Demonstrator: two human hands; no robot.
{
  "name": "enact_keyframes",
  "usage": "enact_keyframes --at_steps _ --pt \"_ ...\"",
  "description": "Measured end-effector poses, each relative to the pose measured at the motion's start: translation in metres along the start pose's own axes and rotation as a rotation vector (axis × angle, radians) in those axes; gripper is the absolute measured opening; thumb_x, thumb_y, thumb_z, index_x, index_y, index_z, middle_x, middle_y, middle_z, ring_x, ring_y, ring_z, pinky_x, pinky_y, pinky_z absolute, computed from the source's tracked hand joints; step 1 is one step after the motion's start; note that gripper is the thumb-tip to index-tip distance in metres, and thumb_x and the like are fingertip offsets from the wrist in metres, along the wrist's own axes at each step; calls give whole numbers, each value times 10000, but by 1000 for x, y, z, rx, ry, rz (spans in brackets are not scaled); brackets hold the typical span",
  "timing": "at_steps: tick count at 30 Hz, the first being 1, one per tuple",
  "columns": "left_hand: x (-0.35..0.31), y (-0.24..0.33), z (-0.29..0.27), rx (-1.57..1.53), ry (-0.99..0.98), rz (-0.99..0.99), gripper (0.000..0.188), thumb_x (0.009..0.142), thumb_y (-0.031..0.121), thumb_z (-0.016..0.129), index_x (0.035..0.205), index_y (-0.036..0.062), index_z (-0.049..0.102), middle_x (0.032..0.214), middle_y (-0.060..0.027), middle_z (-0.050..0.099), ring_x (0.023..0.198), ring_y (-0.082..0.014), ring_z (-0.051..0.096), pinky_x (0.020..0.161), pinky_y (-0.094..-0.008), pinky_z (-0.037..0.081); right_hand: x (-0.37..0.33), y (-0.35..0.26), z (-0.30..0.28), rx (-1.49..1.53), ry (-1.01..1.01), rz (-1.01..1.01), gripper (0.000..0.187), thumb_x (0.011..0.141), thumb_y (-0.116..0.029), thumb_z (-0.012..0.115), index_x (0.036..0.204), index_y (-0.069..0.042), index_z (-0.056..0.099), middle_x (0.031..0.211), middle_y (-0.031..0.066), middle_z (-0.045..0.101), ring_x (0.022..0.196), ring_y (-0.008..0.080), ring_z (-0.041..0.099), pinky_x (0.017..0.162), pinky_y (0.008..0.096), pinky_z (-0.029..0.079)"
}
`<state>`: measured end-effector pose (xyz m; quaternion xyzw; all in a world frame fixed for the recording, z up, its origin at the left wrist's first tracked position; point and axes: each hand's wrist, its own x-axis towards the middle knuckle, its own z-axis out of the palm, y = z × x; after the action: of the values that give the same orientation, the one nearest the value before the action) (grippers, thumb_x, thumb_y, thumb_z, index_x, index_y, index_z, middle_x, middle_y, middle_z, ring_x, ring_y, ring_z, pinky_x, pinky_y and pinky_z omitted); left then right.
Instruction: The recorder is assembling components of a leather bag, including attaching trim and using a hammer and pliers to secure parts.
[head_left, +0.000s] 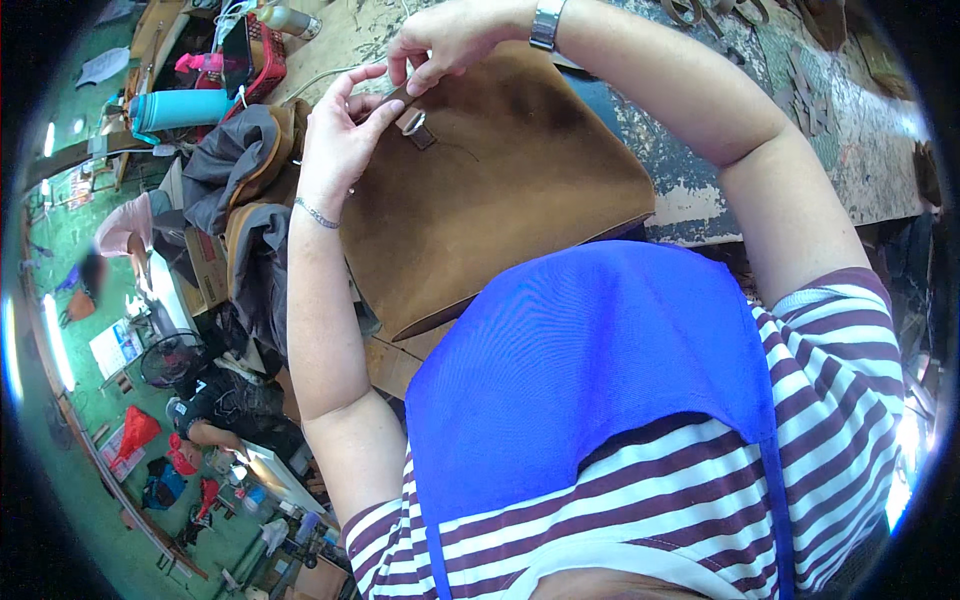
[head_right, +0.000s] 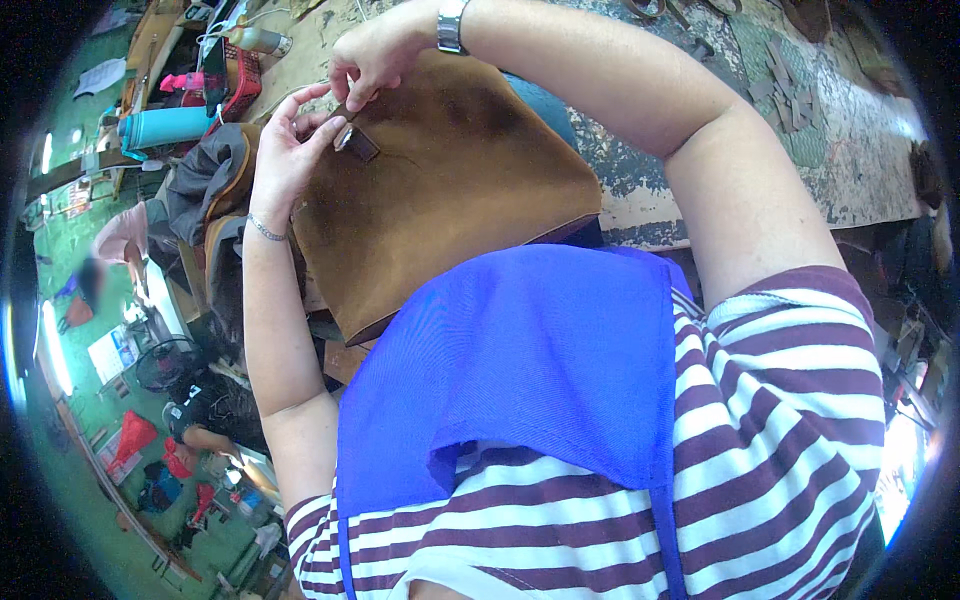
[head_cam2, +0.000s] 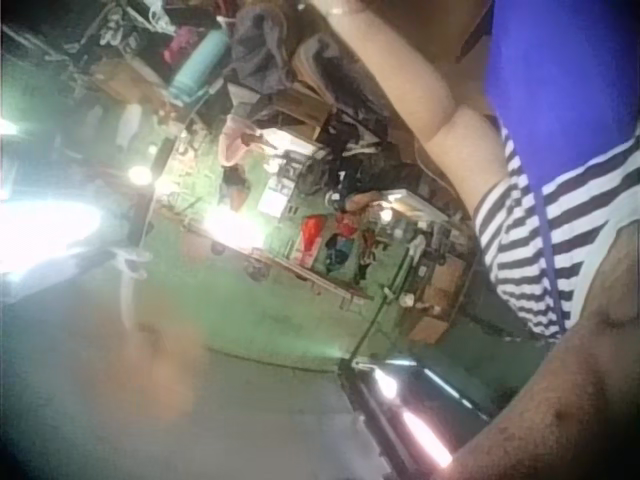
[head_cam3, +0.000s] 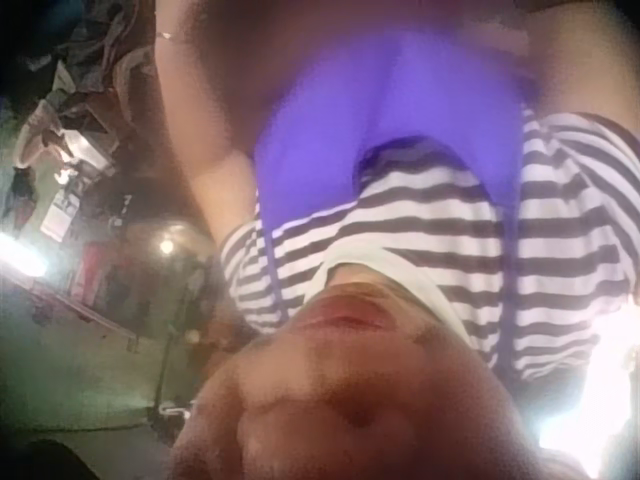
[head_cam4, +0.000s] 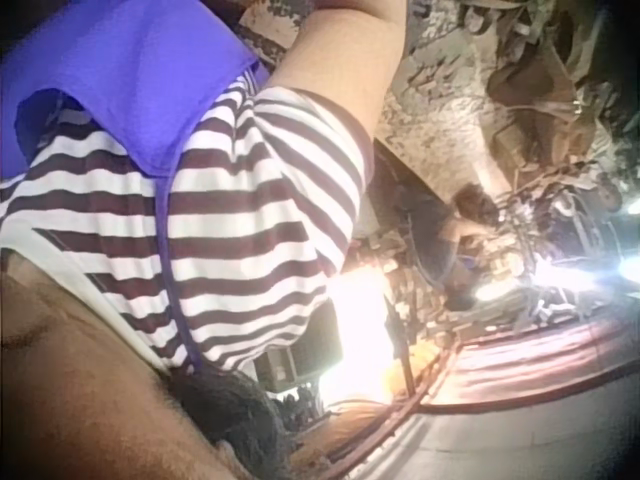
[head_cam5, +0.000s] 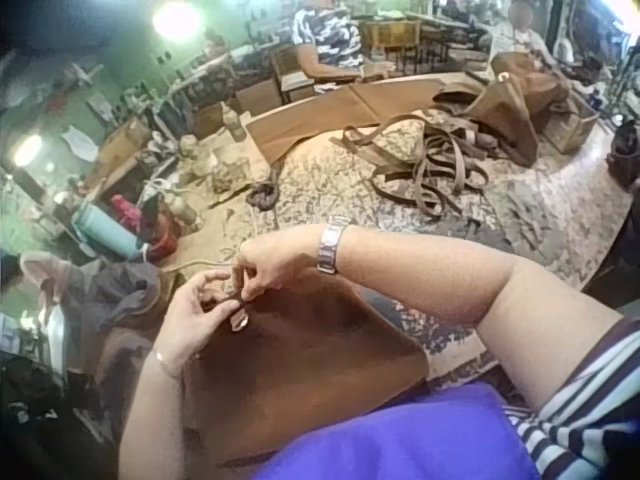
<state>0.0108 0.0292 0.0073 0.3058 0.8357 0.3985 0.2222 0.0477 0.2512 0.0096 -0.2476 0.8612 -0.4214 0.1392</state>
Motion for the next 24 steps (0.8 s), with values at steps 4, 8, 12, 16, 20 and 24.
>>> enact_keyframes --at_steps 4,8,12,16,20,24 --pt "-7 4 3 -92 -19 -90 414 851 47 689 1235 63 536 825 14 660 729 -19 522 651 -181 391 6 -5 -29 -266 -146 5 293 762 -285 714 898 -25 714 735 112 684 635 210 627 567 348 486" --pt "-8 9 6 -144 -13 -101 417 849 42 691 1234 49 531 835 7 663 752 -23 543 676 -179 402 -4 -34 -43 -274 -199 203 264 757 -274 715 861 -31 710 695 95 668 622 204 616 569 343 485" --pt "-12 2 7 -238 46 -51 406 844 35 690 1215 37 525 814 -34 673 710 -51 571 643 -181 436 2 -15 -37 -226 -160 165 251 762 -272 712 841 -34 703 665 76 646 608 195 598 572 336 481" --pt "-14 0 6 -313 88 -27 392 836 19 695 1193 48 535 832 -40 670 716 -52 575 634 -176 432 8 11 -32 -235 -72 15 261 788 -285 701 885 -43 703 700 71 655 646 178 606 592 330 490" --pt "-19 -4 3 -310 100 -33 390 837 20 695 1192 47 534 841 -35 667 732 -53 581 664 -174 442 9 17 -24 -77 -129 37 292 823 -292 683 966 -38 699 770 74 678 698 171 625 624 327 507" --pt "-18 3 3 -290 74 -59 372 839 17 691 1178 37 538 859 -38 667 786 -63 598 730 -185 462 6 21 -22 -53 -136 98 298 842 -288 671 993 -32 694 796 66 681 708 168 625 631 322 511"
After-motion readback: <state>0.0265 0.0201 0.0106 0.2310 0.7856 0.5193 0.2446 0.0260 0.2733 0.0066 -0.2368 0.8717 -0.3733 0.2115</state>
